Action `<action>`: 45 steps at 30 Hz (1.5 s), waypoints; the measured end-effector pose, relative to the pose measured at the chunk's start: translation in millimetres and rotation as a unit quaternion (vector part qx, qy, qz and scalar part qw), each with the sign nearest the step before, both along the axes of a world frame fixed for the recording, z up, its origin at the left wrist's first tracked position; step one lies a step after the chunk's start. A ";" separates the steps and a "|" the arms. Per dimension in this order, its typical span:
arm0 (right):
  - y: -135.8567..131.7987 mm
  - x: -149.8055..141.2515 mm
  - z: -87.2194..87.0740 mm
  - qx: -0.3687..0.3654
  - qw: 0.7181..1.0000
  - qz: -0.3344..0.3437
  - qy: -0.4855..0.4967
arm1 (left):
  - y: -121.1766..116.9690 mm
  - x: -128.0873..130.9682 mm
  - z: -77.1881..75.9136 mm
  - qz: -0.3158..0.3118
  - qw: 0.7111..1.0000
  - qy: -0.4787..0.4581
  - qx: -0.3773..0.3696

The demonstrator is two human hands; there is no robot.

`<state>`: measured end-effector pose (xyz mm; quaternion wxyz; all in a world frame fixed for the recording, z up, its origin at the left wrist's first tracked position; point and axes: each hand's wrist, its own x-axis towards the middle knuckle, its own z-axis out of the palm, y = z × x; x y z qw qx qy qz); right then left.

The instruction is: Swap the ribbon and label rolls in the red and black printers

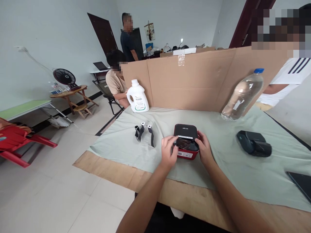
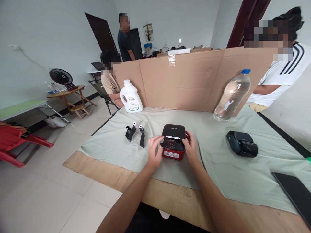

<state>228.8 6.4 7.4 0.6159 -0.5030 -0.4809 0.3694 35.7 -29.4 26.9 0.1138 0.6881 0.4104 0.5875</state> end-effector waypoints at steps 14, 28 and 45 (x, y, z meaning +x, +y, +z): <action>-0.3 -1.6 1.6 -0.030 0.999 0.032 -0.003 | 45.2 10.8 2.9 -0.141 0.860 -0.311 -0.380; -27.1 -1.3 -13.0 0.039 0.999 0.013 -0.008 | 28.0 12.9 -2.9 -0.097 0.885 -0.339 -0.305; 98.6 -105.3 72.3 0.196 0.944 0.086 -0.251 | 149.6 -108.0 78.1 -0.076 0.925 -0.331 -0.170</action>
